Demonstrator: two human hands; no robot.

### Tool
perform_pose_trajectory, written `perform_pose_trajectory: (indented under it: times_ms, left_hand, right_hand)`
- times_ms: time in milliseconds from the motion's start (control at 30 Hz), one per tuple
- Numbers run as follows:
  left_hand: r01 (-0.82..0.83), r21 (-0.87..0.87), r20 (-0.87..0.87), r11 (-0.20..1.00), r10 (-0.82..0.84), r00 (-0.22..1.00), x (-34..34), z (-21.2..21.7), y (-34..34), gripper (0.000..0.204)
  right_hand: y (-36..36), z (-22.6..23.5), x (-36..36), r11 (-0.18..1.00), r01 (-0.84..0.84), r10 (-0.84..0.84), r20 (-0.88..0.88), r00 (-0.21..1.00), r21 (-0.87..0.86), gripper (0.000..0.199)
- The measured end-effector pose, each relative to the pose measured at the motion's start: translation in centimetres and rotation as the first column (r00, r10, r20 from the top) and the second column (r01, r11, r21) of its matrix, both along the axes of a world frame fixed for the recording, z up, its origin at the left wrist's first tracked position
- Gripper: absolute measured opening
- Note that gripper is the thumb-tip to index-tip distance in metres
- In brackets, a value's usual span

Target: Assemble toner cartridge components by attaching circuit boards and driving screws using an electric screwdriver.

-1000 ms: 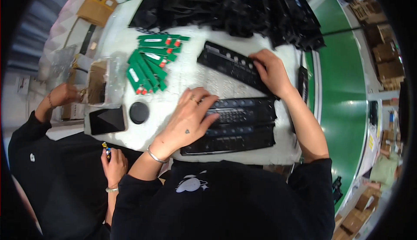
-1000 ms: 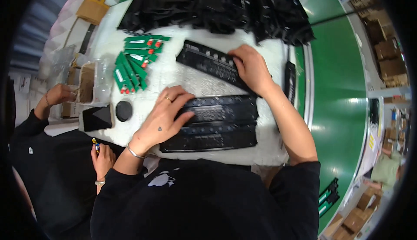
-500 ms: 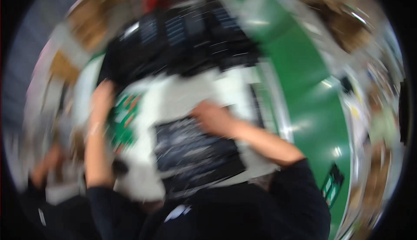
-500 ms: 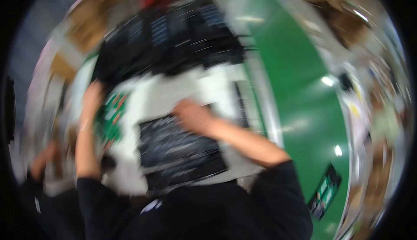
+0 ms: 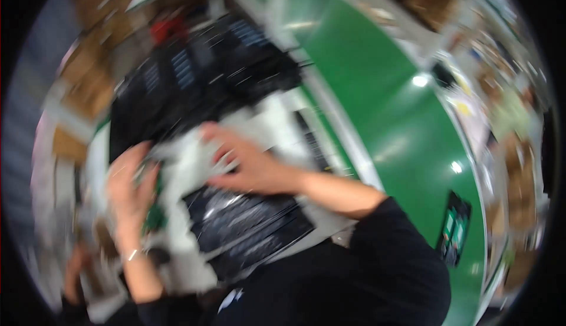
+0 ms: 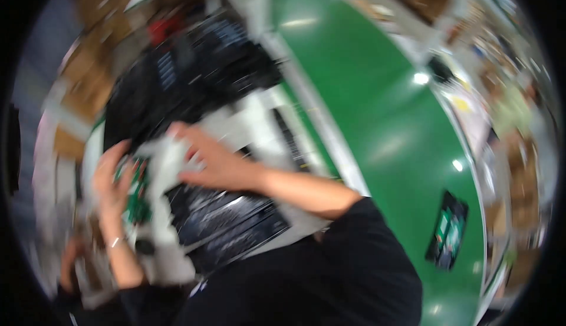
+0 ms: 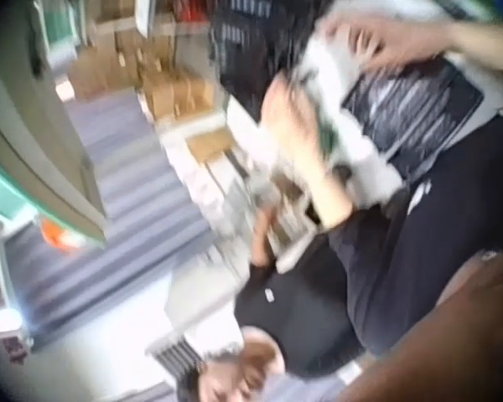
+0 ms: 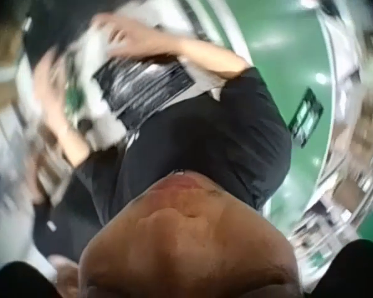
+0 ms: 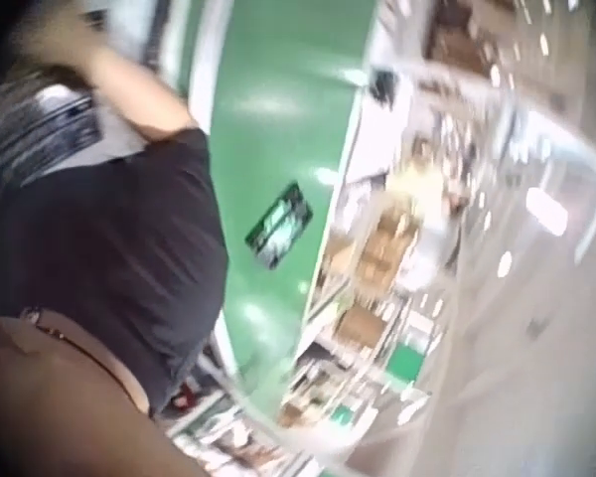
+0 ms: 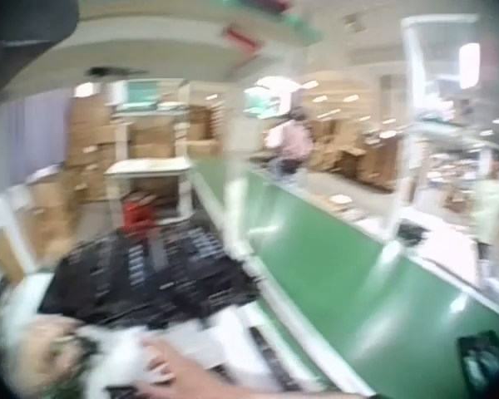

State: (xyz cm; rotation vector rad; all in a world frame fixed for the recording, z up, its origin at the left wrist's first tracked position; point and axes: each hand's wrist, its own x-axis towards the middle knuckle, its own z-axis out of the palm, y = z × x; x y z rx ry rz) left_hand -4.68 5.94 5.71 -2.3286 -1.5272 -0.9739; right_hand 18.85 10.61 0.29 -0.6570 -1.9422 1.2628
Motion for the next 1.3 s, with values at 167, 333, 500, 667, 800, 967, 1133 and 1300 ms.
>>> perform_pose_trajectory:
  times_ms: [167,333,500,667,800,967,1133,1300]
  left_hand:
    - [0.079,0.283,0.134,0.956,-0.121,0.983,4.4,-3.9,-2.2,0.023]
    - [0.028,0.326,0.263,0.945,-0.119,0.958,5.0,-4.5,-4.0,0.023]
    - [0.054,0.330,0.265,0.943,-0.147,0.953,5.1,-4.5,-4.7,0.025]
    - [0.038,0.258,0.310,0.965,-0.120,0.943,5.0,-4.7,-4.7,0.024]
    - [0.177,-0.234,0.734,0.956,0.054,0.677,5.2,-5.3,-5.1,0.014]
    - [0.392,-0.427,0.884,0.815,0.283,0.373,2.2,-8.1,-5.1,0.017]
    - [0.204,-0.501,0.817,0.841,0.382,0.431,1.7,-10.3,-4.6,0.012]
    - [-0.038,-0.461,0.541,0.887,0.315,0.780,3.1,-9.8,-5.0,0.012]
  right_hand:
    - [-1.9,2.5,-2.0,0.969,-0.197,0.160,-0.226,0.961,-0.149,0.069]
    - [-3.6,2.3,-1.1,0.989,-0.109,0.082,-0.247,0.966,-0.097,0.045]
    - [-4.5,2.9,-0.3,0.999,-0.046,0.043,-0.167,0.985,-0.010,0.043]
    - [-4.3,2.5,-0.6,0.999,-0.007,0.015,-0.196,0.981,0.043,0.034]
    - [-2.9,2.1,-0.8,0.979,0.142,-0.130,-0.089,0.987,0.144,0.013]
    - [-0.8,-0.6,-0.3,0.972,0.187,-0.191,-0.015,0.981,-0.140,0.015]
    - [-0.2,-3.0,-0.1,0.968,0.229,-0.204,0.209,0.957,-0.105,0.016]
    - [-0.5,-4.4,0.3,0.982,0.177,-0.190,0.412,0.891,0.071,0.014]
